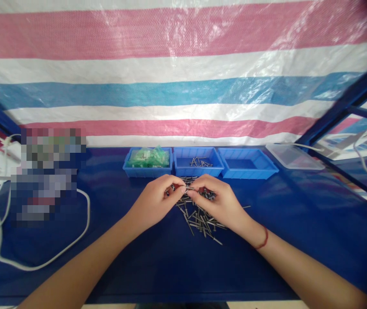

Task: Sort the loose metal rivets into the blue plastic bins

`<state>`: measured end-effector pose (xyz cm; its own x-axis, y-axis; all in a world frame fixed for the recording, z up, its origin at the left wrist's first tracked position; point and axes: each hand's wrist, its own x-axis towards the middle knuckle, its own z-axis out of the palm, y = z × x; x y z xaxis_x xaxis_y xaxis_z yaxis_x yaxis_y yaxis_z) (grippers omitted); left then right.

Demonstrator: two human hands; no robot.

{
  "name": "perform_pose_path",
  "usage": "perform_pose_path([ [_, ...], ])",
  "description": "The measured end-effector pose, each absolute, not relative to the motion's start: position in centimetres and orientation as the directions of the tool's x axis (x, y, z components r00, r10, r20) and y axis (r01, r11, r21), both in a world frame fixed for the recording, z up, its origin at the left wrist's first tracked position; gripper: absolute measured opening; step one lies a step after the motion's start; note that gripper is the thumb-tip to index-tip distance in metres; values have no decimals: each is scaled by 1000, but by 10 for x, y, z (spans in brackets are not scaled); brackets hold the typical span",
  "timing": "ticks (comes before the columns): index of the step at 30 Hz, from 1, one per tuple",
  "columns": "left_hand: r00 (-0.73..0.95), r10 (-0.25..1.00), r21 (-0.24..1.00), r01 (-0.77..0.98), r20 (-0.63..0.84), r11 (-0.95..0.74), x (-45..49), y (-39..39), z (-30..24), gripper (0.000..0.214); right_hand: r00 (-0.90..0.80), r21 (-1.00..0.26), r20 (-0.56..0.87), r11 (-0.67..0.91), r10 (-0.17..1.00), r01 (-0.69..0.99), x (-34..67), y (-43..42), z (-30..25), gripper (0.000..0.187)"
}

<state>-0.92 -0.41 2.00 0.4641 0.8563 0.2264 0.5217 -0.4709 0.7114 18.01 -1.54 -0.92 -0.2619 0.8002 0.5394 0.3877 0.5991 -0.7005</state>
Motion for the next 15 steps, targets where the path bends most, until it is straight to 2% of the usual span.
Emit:
perform_pose_path([
  [5,554,821,651,572,142,-498,-9,-3,18,23,-279,-673,562,627,778,393,182,-17,-6,18],
  [8,552,823,608,609,135,-509,-10,-4,15,22,-226,-625,615,642,755,445,187,-12,-4,18],
  [12,578,794,493,644,186,-585,-11,-3,10,21,-104,-472,723,599,683,647,202,9,-4,18],
  [15,618,762,395,662,193,-637,-12,-1,8,22,-110,-335,706,467,699,819,213,26,-10,24],
])
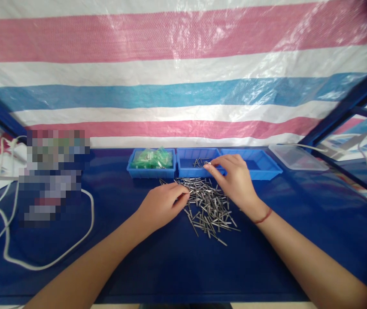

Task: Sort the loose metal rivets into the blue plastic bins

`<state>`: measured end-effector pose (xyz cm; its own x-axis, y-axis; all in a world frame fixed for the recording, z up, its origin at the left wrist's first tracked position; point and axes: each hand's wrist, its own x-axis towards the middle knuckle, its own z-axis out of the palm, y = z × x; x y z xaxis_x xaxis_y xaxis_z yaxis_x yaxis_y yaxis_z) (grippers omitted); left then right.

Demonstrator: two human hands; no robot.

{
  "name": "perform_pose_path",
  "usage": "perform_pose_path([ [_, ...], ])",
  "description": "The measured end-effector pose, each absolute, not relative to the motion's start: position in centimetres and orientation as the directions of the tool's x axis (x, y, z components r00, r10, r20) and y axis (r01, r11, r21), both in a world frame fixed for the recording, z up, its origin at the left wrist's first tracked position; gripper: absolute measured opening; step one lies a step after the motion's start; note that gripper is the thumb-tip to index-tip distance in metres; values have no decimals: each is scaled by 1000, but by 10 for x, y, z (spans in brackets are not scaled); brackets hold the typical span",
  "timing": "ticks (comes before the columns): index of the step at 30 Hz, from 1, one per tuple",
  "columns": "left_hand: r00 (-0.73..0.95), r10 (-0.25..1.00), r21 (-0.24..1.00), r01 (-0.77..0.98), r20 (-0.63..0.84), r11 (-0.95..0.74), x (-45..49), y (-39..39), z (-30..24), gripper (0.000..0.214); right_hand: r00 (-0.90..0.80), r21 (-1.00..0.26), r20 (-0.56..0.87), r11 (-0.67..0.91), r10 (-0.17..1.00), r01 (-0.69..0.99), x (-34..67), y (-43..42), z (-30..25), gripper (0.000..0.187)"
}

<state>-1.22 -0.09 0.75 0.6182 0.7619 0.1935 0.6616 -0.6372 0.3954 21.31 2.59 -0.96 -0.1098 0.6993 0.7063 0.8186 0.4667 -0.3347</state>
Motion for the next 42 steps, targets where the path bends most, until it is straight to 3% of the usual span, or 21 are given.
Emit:
perform_pose_path([
  [4,657,729,322,659,192,-679,-14,3,5,23,-127,-287,641,390,757,875,217,29,-17,29],
  [11,751,638,274,585,171,-763,-13,4,1,18,-187,-369,642,513,744,775,199,6,-17,19],
  [22,752,658,199,642,22,-740,-19,7,3,19,-264,-425,613,593,744,684,192,1,-18,14],
  [32,768,640,104,635,19,-766,-9,-2,1,25,-320,-472,570,621,757,626,187,-4,-16,15],
  [42,802,598,109,593,17,-798,-12,0,0,16,-336,-480,564,630,754,610,186,-4,-15,14],
])
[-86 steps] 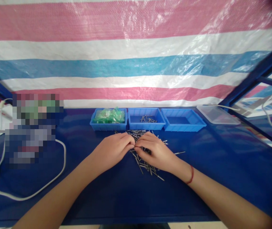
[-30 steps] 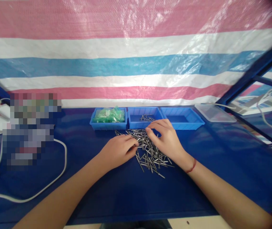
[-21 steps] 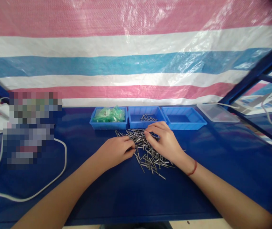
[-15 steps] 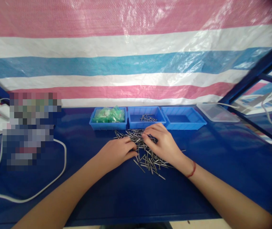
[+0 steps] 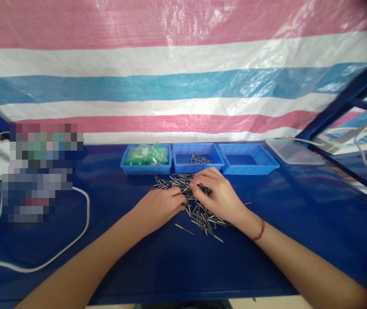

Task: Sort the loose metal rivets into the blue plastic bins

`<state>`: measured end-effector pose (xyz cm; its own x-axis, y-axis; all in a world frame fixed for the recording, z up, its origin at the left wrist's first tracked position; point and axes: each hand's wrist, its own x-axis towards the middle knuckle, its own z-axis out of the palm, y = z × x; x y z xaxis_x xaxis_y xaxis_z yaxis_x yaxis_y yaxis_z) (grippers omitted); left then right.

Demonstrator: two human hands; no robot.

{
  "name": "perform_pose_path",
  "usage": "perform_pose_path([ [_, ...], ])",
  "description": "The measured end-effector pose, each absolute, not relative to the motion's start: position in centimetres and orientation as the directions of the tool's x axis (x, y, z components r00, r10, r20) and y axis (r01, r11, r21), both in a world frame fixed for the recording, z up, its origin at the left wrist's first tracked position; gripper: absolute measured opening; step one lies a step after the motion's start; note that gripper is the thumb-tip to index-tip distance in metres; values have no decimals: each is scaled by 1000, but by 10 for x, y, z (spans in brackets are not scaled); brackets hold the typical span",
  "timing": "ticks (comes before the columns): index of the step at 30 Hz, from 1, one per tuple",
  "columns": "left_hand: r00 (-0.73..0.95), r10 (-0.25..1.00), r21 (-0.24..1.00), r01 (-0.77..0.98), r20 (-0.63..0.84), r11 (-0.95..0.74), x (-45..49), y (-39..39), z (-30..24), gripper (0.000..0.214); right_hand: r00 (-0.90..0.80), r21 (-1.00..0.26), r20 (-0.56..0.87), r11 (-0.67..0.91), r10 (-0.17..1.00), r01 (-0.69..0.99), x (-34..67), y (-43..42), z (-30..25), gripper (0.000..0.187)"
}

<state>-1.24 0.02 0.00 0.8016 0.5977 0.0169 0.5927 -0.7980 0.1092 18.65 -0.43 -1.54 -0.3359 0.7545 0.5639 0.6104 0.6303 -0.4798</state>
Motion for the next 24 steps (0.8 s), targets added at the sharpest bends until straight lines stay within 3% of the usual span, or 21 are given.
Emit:
perform_pose_path([
  [9,802,597,-61,596,0,-801,-9,-3,-5,16,-400,-458,544,660,738,595,184,-4,-16,16],
  [16,783,622,-50,621,-2,-782,-7,-5,-6,21,-440,-437,537,683,720,585,185,-4,-16,16],
  [24,775,631,-50,629,-34,-775,-1,-7,-11,17,-619,-358,439,759,651,544,188,-6,-12,16],
])
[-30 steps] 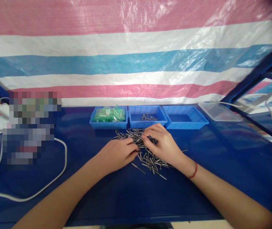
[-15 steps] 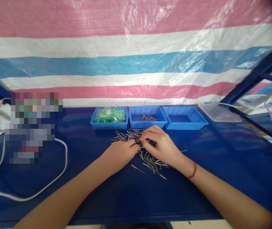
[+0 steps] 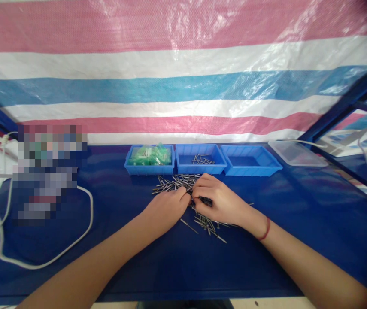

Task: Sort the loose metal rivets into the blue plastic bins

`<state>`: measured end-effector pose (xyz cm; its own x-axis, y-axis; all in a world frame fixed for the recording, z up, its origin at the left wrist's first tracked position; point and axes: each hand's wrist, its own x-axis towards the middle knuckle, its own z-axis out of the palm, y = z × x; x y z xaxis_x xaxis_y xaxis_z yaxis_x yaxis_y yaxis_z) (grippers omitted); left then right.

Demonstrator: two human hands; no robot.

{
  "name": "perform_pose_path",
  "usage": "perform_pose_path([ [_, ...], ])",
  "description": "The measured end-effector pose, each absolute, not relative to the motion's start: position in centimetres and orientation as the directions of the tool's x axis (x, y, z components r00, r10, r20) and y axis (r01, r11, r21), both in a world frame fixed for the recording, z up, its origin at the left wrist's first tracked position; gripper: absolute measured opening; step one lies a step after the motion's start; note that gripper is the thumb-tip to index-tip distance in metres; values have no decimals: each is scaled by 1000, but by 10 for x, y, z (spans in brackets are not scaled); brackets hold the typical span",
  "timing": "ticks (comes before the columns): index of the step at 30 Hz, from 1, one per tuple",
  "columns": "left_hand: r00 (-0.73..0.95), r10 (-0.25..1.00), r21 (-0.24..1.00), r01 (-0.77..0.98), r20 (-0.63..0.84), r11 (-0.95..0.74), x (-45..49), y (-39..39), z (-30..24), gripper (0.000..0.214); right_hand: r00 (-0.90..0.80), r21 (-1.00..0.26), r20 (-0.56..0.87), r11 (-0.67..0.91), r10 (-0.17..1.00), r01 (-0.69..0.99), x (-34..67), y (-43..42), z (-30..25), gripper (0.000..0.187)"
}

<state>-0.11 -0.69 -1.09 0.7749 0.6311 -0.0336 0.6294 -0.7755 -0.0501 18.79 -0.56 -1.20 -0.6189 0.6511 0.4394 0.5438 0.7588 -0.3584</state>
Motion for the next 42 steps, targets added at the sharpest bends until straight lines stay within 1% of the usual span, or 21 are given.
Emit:
perform_pose_path([
  [3,767,640,-44,639,-34,-768,-1,-8,-10,16,-649,-330,417,771,636,544,188,-7,-11,12],
  [8,751,660,-98,655,-27,-750,-4,-6,-9,16,-658,-302,382,761,648,574,189,-9,-8,5],
  [13,749,663,-131,659,18,-741,-5,-4,-10,18,-664,-318,352,751,660,579,191,-9,-7,7],
  [16,752,659,-136,656,29,-742,-6,-4,-9,18,-667,-340,358,757,653,558,192,-8,-8,5],
  [22,756,654,-142,650,21,-746,-6,-3,-5,17,-676,-341,350,760,649,553,195,-5,-10,12],
  [26,760,650,-121,647,16,-753,-7,-1,-4,17,-669,-361,346,752,657,552,194,-3,-12,12],
  [30,752,656,-50,659,59,-751,-10,2,-5,17,-651,-400,382,752,656,524,193,-3,-14,11],
  [34,725,673,92,667,146,-739,-14,5,-7,19,-605,-433,426,739,673,516,190,-5,-13,10],
  [37,693,700,185,675,174,-715,-14,6,-9,21,-561,-459,466,729,684,508,188,-6,-13,9],
  [42,633,745,292,686,213,-666,-11,6,-12,25,-459,-557,509,685,728,469,184,-7,-16,9],
])
